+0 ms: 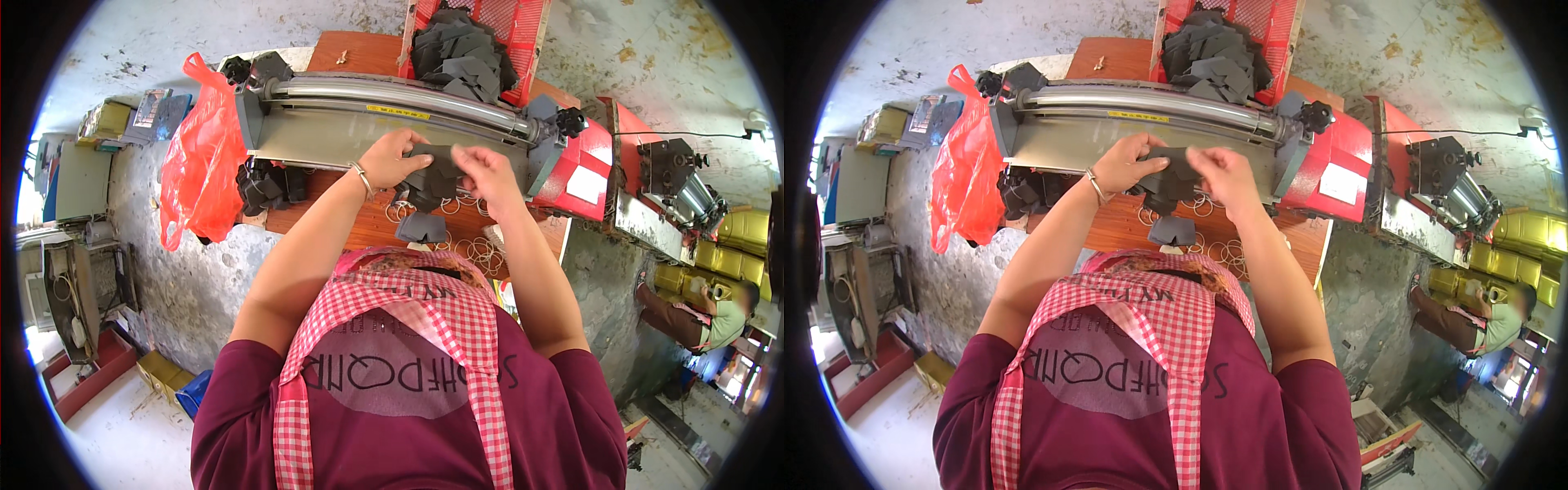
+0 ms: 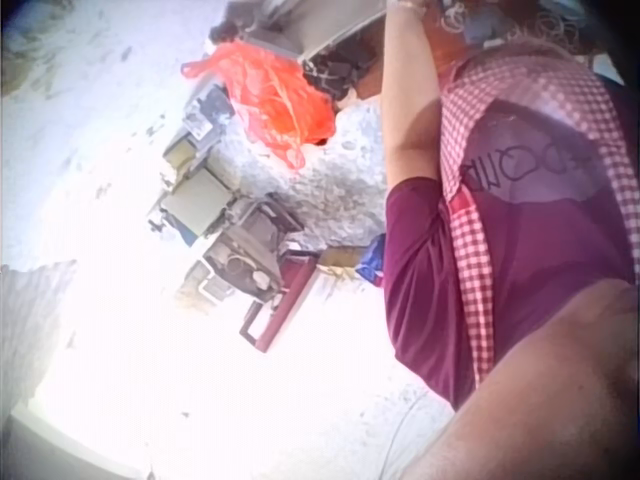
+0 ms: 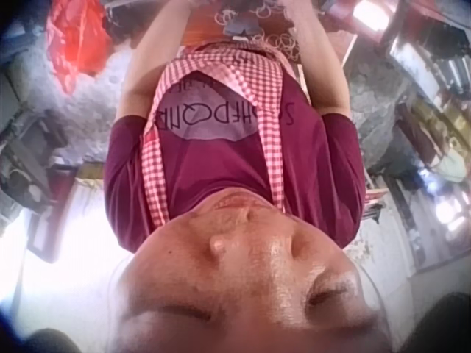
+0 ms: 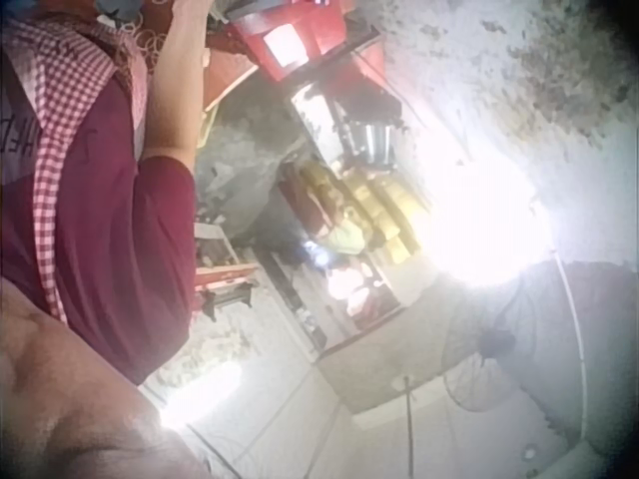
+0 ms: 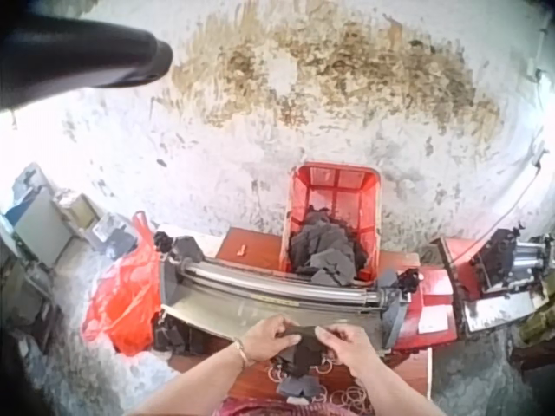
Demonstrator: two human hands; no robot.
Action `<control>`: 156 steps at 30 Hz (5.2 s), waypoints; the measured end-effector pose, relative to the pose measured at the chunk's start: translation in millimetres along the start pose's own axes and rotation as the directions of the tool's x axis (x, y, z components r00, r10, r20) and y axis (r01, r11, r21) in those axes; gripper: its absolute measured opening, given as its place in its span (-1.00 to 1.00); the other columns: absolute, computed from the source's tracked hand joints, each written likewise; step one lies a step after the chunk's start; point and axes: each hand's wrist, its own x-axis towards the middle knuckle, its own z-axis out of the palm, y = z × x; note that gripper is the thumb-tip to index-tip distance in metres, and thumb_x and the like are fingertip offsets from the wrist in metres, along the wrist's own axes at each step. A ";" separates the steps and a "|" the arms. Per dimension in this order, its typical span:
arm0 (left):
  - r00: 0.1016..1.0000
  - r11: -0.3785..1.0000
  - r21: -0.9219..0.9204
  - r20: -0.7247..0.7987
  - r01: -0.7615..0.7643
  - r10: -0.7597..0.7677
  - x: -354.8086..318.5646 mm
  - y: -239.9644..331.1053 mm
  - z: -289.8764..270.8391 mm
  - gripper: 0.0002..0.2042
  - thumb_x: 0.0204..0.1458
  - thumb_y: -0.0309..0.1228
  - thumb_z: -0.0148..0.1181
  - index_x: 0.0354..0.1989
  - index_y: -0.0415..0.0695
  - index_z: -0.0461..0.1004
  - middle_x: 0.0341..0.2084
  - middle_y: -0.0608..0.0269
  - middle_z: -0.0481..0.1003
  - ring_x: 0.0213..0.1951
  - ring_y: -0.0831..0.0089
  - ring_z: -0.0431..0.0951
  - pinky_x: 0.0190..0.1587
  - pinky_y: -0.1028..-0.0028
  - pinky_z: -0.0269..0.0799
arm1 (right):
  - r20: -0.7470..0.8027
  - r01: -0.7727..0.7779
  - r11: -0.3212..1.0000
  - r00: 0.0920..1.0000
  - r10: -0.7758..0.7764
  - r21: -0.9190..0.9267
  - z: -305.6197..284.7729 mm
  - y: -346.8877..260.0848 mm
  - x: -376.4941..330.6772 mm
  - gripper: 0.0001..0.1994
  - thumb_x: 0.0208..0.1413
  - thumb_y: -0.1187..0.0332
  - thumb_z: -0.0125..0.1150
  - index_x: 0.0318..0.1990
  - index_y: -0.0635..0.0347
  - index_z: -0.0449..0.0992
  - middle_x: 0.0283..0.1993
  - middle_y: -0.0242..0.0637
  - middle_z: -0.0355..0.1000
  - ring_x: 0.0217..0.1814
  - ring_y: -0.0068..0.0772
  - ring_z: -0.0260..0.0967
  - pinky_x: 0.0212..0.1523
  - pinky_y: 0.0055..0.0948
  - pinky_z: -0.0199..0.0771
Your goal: Applying adhesive or coating to small grey shoe component pieces using a roller machine.
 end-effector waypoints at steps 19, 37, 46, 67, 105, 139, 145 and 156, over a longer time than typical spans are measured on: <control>0.993 0.998 -0.043 0.102 -0.049 0.053 -10.2 8.1 0.6 -0.61 -0.03 -0.40 0.25 -0.04 -0.22 0.33 -0.40 0.20 0.47 -0.36 0.53 0.46 -0.28 0.50 0.41 | 0.071 -0.119 0.981 0.989 0.131 -0.154 -12.9 -3.7 2.3 -0.68 0.03 0.19 0.29 -0.23 0.29 0.50 -0.49 -0.42 0.42 -0.51 -0.71 0.28 -0.60 -0.73 0.15; 0.995 0.986 -0.163 0.085 -0.039 0.053 -6.2 3.1 0.5 -0.58 -0.05 -0.31 0.30 -0.07 -0.29 0.37 -0.36 0.20 0.50 -0.37 0.60 0.44 -0.35 0.57 0.36 | -0.001 -0.029 0.981 1.000 0.029 -0.192 1.4 -0.8 4.8 -0.72 0.08 0.17 0.21 -0.31 0.24 0.48 -0.48 -0.33 0.45 -0.62 -0.62 0.28 -0.68 -0.64 0.16; 0.998 0.964 -0.263 0.047 0.042 -0.030 -13.8 12.5 1.4 -0.68 -0.01 -0.37 0.25 -0.16 -0.31 0.38 -0.47 0.24 0.51 -0.47 0.59 0.46 -0.43 0.56 0.37 | -0.183 -0.082 0.934 0.971 0.154 0.349 -11.7 -0.7 18.0 -0.68 0.10 0.19 0.21 -0.24 0.33 0.43 -0.45 -0.23 0.46 -0.64 -0.64 0.23 -0.71 -0.74 0.08; 0.995 0.929 -0.362 0.084 0.078 -0.051 -13.4 5.3 1.9 -0.69 0.07 -0.41 0.18 -0.08 -0.33 0.39 -0.37 0.22 0.53 -0.34 0.60 0.51 -0.25 0.58 0.46 | 0.087 -0.101 0.995 0.991 0.103 -0.029 -3.3 -4.2 5.3 -0.84 0.04 0.31 0.26 -0.46 0.19 0.49 -0.64 -0.44 0.34 -0.77 -0.72 0.10 -0.77 -0.69 -0.07; 0.988 0.981 -0.130 0.076 0.141 -0.132 -9.2 3.5 -0.9 -0.74 0.07 -0.41 0.16 -0.13 -0.32 0.40 -0.39 0.26 0.52 -0.42 0.64 0.48 -0.40 0.60 0.41 | -0.159 -0.072 0.972 0.981 0.109 0.222 -20.5 3.3 26.7 -0.85 0.02 0.35 0.26 -0.42 0.23 0.47 -0.57 -0.33 0.41 -0.68 -0.62 0.26 -0.73 -0.68 0.12; 0.997 0.963 -0.260 0.044 0.068 -0.058 -13.4 9.6 5.5 -0.74 0.06 -0.27 0.18 -0.28 -0.27 0.48 -0.61 0.24 0.49 -0.52 0.66 0.42 -0.46 0.59 0.34 | -0.089 -0.063 0.993 0.993 0.071 0.095 -17.0 7.3 25.9 -0.82 0.04 0.35 0.24 -0.36 0.32 0.49 -0.55 -0.31 0.43 -0.66 -0.66 0.22 -0.73 -0.69 0.07; 1.000 1.000 0.009 -0.014 0.015 -0.014 1.4 -19.4 -3.0 -0.74 0.06 -0.28 0.18 -0.23 -0.24 0.45 -0.67 0.33 0.43 -0.66 0.67 0.31 -0.65 0.59 0.19 | -0.080 -0.112 0.991 0.990 0.118 0.073 0.1 -10.2 6.3 -0.80 0.03 0.31 0.28 -0.34 0.27 0.48 -0.51 -0.27 0.44 -0.68 -0.64 0.22 -0.74 -0.65 0.10; 0.996 0.996 0.025 0.044 0.081 -0.082 -8.4 7.1 -5.8 -0.77 0.10 -0.37 0.13 -0.16 -0.27 0.46 -0.55 0.41 0.46 -0.55 0.72 0.37 -0.53 0.63 0.28 | -0.058 -0.105 0.992 0.992 0.110 0.071 0.1 -17.0 2.5 -0.77 0.07 0.28 0.24 -0.27 0.30 0.49 -0.52 -0.34 0.44 -0.62 -0.65 0.25 -0.70 -0.65 0.13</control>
